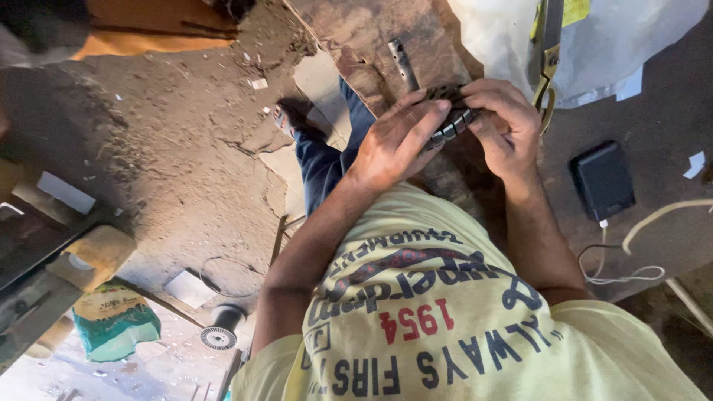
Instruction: The person uses scissors to cut small white rectangular pieces and inserts them into the slots of a black circular motor stator. They repeat this process, picking up pieces and cutting them to fit the stator slots.
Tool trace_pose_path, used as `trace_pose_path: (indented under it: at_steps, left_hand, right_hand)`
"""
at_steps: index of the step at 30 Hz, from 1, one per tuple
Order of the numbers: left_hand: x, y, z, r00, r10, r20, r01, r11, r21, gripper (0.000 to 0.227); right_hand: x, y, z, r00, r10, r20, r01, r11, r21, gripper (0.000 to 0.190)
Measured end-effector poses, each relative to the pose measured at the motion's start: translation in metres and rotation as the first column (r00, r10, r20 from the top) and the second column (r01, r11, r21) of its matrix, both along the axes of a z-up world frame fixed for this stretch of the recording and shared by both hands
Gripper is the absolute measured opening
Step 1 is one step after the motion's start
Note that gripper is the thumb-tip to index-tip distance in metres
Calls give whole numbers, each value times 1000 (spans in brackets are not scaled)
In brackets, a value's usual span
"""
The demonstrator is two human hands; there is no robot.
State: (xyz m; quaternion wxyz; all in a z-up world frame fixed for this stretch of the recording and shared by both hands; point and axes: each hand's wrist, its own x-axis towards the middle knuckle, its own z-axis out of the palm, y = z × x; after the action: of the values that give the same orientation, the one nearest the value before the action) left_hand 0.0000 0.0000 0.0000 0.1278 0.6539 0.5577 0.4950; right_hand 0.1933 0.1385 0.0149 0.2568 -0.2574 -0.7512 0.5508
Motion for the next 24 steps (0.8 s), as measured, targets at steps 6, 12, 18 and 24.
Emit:
trace_pose_path:
  at_steps: [6,12,18,24]
  left_hand:
    - [-8,6,9,994,-89,58,81,990,118,63]
    - [-4,10,5,996,-71,49,66,993,98,55]
    - [-4,17,-3,992,7,127,-11,999,30,72]
    - [-12,26,15,918,240,315,-189,965,-183,80]
  right_hand:
    - [22,-4,-12,1000,-21,20,23,997,-70,28]
    - [28,-2,-12,991,-71,114,87,986,-145,29]
    - [-4,11,1,1000,-18,1,18,990,-139,35]
    - [16,44,7,944,-261,-202,285,953,100,33]
